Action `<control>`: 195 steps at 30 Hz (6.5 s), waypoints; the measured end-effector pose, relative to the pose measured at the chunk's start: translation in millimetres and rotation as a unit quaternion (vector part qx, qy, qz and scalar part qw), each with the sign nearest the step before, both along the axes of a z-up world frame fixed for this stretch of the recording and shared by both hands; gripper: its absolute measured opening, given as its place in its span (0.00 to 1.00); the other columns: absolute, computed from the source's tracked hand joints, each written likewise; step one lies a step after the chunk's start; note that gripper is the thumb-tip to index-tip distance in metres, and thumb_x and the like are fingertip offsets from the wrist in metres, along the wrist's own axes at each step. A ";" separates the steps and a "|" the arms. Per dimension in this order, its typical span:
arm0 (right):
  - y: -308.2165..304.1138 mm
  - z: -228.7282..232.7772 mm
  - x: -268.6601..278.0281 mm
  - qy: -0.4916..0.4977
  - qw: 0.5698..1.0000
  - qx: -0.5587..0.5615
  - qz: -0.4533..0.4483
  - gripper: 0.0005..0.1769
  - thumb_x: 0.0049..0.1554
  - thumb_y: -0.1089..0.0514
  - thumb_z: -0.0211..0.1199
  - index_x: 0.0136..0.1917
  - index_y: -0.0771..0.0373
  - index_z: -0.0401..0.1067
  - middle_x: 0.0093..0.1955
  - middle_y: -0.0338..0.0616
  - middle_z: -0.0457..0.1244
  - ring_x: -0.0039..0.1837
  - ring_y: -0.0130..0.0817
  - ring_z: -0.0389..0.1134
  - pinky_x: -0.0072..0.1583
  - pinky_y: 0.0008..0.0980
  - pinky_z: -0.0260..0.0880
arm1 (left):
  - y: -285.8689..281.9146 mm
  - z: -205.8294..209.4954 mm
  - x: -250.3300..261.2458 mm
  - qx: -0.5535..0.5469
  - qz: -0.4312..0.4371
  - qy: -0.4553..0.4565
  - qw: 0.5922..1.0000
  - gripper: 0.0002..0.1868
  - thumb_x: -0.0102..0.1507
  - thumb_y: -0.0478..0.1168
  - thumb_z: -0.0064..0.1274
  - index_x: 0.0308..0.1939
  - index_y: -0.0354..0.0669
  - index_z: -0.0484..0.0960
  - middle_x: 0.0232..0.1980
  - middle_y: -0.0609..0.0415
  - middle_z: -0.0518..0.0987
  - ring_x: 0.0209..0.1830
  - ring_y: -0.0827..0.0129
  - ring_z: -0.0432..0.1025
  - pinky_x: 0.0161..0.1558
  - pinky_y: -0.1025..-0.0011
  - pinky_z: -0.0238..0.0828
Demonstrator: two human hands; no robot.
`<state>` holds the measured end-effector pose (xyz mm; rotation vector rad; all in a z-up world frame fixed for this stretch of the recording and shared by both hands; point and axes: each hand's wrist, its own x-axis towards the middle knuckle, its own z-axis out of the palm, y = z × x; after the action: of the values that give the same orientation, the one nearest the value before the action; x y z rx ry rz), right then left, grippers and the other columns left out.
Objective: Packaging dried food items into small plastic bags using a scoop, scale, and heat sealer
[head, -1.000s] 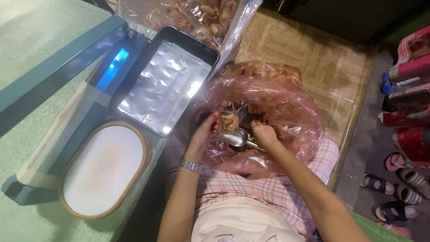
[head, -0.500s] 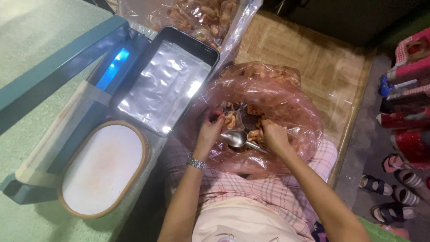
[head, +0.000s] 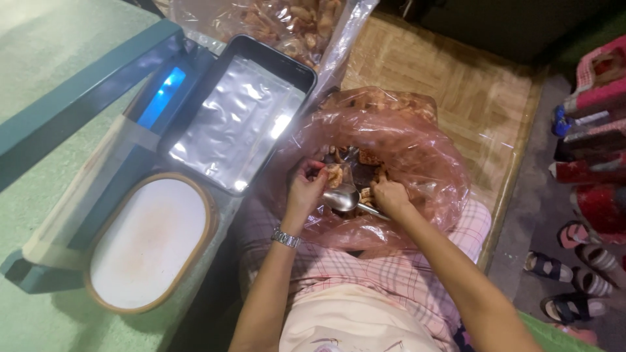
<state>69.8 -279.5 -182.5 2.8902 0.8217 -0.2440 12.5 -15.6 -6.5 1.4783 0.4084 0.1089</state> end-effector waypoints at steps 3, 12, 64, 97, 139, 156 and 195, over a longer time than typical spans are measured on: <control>0.5 4.5 2.1 0.016 0.999 -0.029 -0.009 0.13 0.52 0.60 0.54 0.51 0.53 0.73 0.53 0.48 0.64 0.44 0.44 0.73 0.44 0.38 0.75 | 2.2 11.1 -2.0 -0.011 0.009 -0.010 1.000 0.06 0.57 0.34 0.58 0.37 0.41 0.80 0.25 0.53 0.75 0.19 0.75 0.70 0.21 0.80 0.68; 26.2 180.0 -17.9 0.109 0.912 0.363 -0.158 0.18 0.44 0.63 0.68 0.50 0.64 0.75 0.42 0.61 0.68 0.49 0.63 0.69 0.51 0.52 0.69 | -6.7 -15.4 7.2 0.062 0.011 -0.015 0.998 0.06 0.53 0.37 0.61 0.34 0.44 0.83 0.24 0.53 0.79 0.22 0.72 0.73 0.24 0.77 0.70; 57.3 362.6 52.1 0.418 0.793 0.408 0.172 0.19 0.58 0.46 0.53 0.47 0.63 0.76 0.44 0.44 0.64 0.48 0.33 0.65 0.51 0.34 0.66 | 5.7 70.3 -21.2 -0.502 -0.487 -0.079 0.710 0.27 0.54 0.34 0.60 0.56 0.35 0.71 0.50 0.35 0.76 0.54 0.47 0.72 0.53 0.51 0.68; 133.4 294.4 -59.8 -0.022 0.813 0.563 0.148 0.69 0.44 0.65 0.70 0.73 0.53 0.14 0.79 0.62 0.26 0.75 0.58 0.46 0.72 0.46 0.59 | -26.7 161.0 -59.2 0.115 -0.005 -0.351 0.929 0.51 0.64 0.67 0.39 0.73 0.29 0.43 0.74 0.35 0.52 0.75 0.50 0.47 0.73 0.58 0.39; 361.6 355.5 -123.6 0.507 0.526 0.680 0.055 0.37 0.59 0.32 0.35 0.55 0.67 0.65 0.40 0.40 0.57 0.38 0.26 0.58 0.40 0.25 0.57 | 109.2 191.0 -139.5 0.141 0.325 -0.228 0.907 0.38 0.69 0.56 0.30 0.74 0.36 0.39 0.77 0.35 0.41 0.78 0.52 0.37 0.75 0.58 0.22; 359.5 403.5 -100.5 0.331 0.519 0.745 0.258 0.15 0.54 0.73 0.61 0.55 0.78 0.68 0.45 0.50 0.59 0.46 0.33 0.65 0.54 0.31 0.67 | 157.1 231.3 -151.6 0.337 0.406 -0.316 0.789 0.13 0.62 0.33 0.55 0.50 0.36 0.80 0.36 0.52 0.77 0.38 0.63 0.72 0.44 0.68 0.72; 426.3 354.0 -8.2 -0.323 0.693 0.308 0.566 0.07 0.59 0.58 0.52 0.42 0.55 0.70 0.40 0.39 0.61 0.42 0.37 0.66 0.49 0.35 0.60 | 297.2 142.9 -141.4 0.692 0.248 0.078 0.673 0.17 0.57 0.52 0.58 0.26 0.43 0.75 0.25 0.50 0.74 0.33 0.53 0.70 0.40 0.60 0.69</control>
<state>61.5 146.8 171.5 1.8866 2.4975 1.2670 -128.9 281.6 136.4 2.8554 0.9833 0.9049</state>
